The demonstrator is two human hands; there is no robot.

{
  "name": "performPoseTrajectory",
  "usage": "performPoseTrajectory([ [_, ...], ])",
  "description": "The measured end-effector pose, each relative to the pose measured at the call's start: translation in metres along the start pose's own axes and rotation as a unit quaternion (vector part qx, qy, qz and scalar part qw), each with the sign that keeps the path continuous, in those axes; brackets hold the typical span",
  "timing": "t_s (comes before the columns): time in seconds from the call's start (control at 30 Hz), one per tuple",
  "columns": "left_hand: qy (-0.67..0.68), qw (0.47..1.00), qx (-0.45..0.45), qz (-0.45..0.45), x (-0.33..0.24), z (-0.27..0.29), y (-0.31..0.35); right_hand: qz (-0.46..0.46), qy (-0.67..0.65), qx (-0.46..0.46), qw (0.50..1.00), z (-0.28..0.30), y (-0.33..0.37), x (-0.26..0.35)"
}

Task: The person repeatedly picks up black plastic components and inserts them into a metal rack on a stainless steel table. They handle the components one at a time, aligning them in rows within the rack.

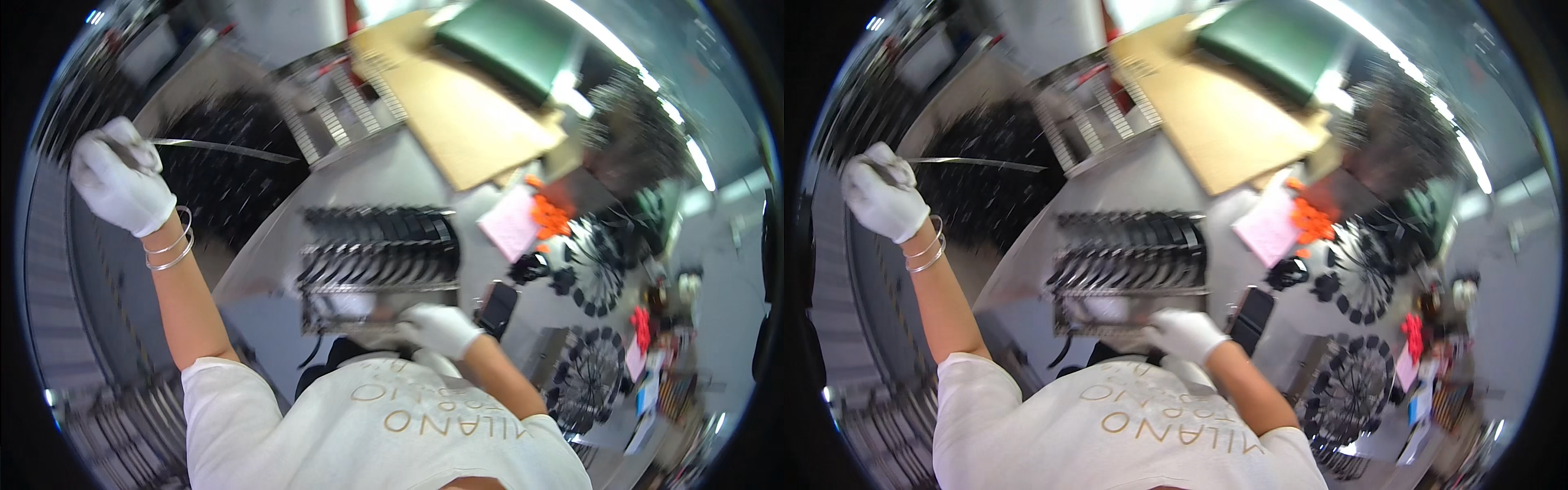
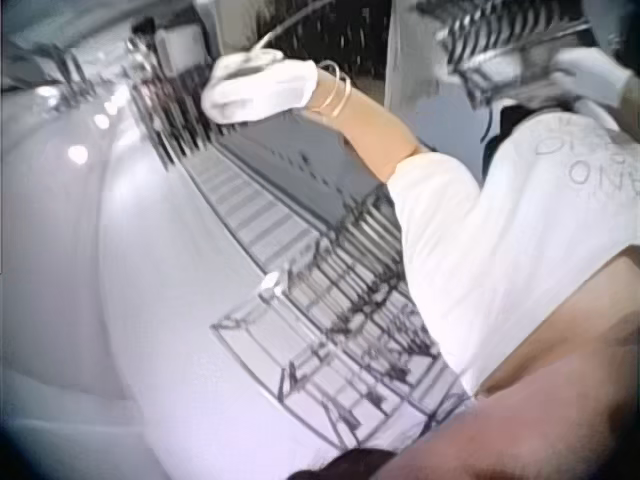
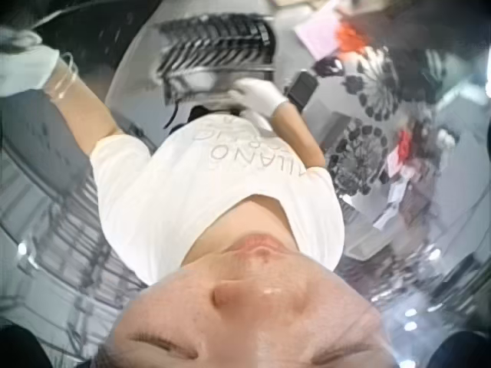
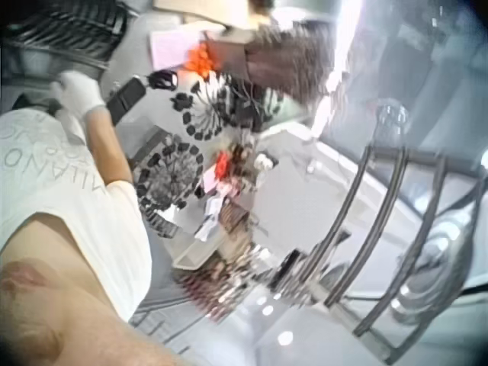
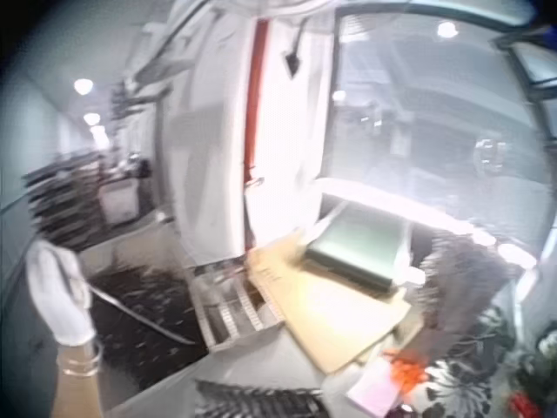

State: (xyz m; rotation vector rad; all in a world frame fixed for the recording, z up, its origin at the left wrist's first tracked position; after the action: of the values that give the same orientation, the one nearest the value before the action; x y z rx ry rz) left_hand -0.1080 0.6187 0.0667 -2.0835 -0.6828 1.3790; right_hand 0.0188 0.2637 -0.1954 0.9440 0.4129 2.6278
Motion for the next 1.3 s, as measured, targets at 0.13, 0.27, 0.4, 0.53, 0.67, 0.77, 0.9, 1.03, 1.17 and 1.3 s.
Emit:
performPoseTrajectory([
  [0.13, -0.109, 0.956, -0.196, 0.191, 0.08, 0.207, 0.057, 0.048, -0.205, -0.109, 0.971, 0.076, -0.033, 0.036],
  [0.27, -0.078, 0.911, -0.021, 0.403, 0.152, 0.21, 0.19, 0.206, 0.029, -0.287, 0.935, 0.107, -0.144, 0.098],
  [0.4, -0.032, 0.895, -0.079, 0.437, 0.17, 0.206, 0.212, 0.123, 0.194, -0.158, 0.96, 0.07, -0.213, 0.066],
  [0.53, 0.037, 0.899, -0.043, 0.434, 0.17, 0.188, 0.194, 0.145, 0.141, -0.111, 0.973, 0.069, -0.216, 0.06],
  [0.67, 0.008, 0.897, 0.012, 0.442, 0.165, 0.19, 0.188, 0.17, 0.153, -0.146, 0.962, 0.063, -0.221, 0.049],
  [0.77, 0.033, 0.887, 0.018, 0.461, 0.181, 0.19, 0.199, 0.171, 0.135, -0.139, 0.966, 0.063, -0.225, 0.05],
  [0.9, 0.046, 0.886, 0.083, 0.453, 0.183, 0.173, 0.218, 0.166, 0.115, -0.126, 0.971, 0.063, -0.227, 0.047],
  [1.03, 0.058, 0.881, 0.042, 0.468, 0.18, 0.174, 0.228, 0.155, 0.101, -0.126, 0.975, 0.06, -0.229, 0.038],
  [1.17, 0.016, 0.851, -0.037, 0.524, 0.188, 0.179, 0.254, 0.136, 0.119, -0.114, 0.977, 0.062, -0.224, 0.048],
  [1.3, -0.059, 0.834, -0.031, 0.548, 0.185, 0.173, 0.274, 0.126, 0.156, -0.117, 0.973, 0.063, -0.222, 0.052],
])
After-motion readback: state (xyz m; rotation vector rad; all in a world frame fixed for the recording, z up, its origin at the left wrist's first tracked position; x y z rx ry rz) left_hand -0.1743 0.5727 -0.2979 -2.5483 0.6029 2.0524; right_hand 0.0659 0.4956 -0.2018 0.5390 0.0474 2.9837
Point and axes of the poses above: each hand's wrist, its own y-axis away from the middle knuckle, its own z-axis out of the back of the hand, x = y × z, the point moved 3 cm from there along -y, towards the middle knuckle, and after that the axes turned 4 degrees about y, right-handed, at the moved point
